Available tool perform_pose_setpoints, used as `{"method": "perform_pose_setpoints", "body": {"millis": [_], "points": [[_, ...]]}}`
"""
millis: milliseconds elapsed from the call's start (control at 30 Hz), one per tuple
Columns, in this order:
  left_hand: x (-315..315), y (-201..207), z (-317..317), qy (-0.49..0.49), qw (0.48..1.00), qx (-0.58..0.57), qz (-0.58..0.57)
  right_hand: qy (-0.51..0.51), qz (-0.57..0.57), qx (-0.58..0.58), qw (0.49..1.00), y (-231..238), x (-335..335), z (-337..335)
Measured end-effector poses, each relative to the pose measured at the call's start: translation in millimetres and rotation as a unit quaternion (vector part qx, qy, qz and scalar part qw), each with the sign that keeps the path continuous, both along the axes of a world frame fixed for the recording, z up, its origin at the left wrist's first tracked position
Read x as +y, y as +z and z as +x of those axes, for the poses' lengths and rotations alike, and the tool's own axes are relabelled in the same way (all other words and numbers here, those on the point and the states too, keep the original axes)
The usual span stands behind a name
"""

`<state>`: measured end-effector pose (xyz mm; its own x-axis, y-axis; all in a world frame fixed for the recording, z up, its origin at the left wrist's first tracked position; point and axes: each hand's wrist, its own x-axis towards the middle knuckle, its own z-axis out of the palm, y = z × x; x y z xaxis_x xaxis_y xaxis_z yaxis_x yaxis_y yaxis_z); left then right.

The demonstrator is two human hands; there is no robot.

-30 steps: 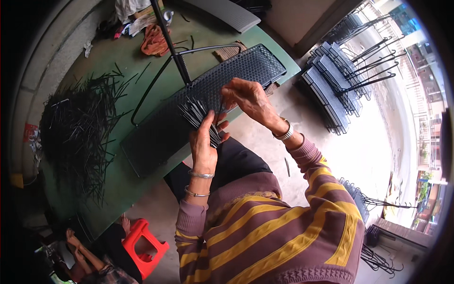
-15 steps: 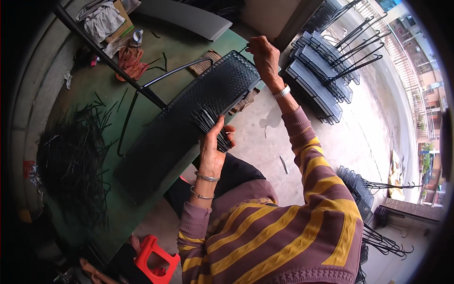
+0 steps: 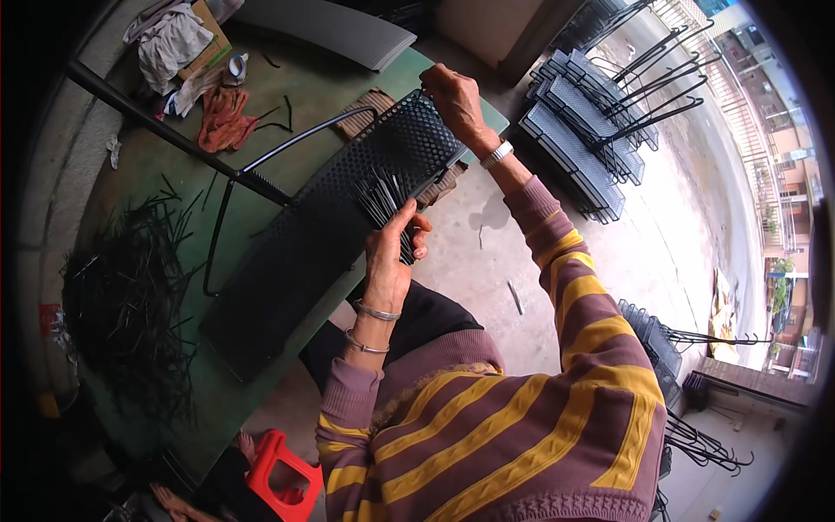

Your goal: Assembling components by inserting black rods into a perforated sheet.

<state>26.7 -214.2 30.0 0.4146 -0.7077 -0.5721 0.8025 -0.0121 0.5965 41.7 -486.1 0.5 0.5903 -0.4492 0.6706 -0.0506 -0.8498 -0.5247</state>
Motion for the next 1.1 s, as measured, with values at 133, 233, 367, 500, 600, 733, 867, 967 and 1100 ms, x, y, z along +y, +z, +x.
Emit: {"method": "perform_pose_setpoints", "body": {"millis": [133, 233, 367, 500, 600, 733, 867, 967, 1100], "points": [[-9.3, 1.0, 6.4, 0.017, 1.0, -0.008, -0.012, -0.064, -0.032, 0.105, 0.992, 6.7, -5.4, 6.1], [-14.2, -3.0, 8.1, 0.025, 0.999, -0.011, -0.018, -0.048, -0.026, 0.114, 0.992, -9.6, -5.0, 3.2], [-17.8, -7.8, 11.0, 0.055, 0.998, 0.002, -0.035, -0.097, -0.098, 0.093, 0.986, 3.5, 11.4, -5.0], [-15.9, -3.4, 13.7, 0.069, 0.997, -0.009, -0.023, -0.012, 0.077, 0.214, 0.974, 52.4, 36.7, -26.7], [-17.7, -4.9, 13.1, 0.068, 0.997, -0.017, -0.018, 0.191, 0.326, 0.265, 0.887, 78.4, 79.0, -55.4], [-17.9, 5.3, 10.2, 0.047, 0.996, -0.07, 0.01, 0.253, 0.392, 0.197, 0.862, 77.4, 92.0, -62.3], [-15.6, 17.2, 10.2, 0.004, 0.995, -0.089, 0.044, 0.231, 0.371, 0.202, 0.876, 71.9, 94.0, -64.8], [-11.6, 11.4, 12.1, 0.028, 0.997, -0.065, 0.024, 0.234, 0.427, 0.216, 0.846, 73.8, 92.3, -63.7], [-8.2, -2.2, 14.8, 0.046, 0.998, -0.046, 0.019, 0.21, 0.406, 0.171, 0.873, 80.9, 89.8, -68.3]]}}
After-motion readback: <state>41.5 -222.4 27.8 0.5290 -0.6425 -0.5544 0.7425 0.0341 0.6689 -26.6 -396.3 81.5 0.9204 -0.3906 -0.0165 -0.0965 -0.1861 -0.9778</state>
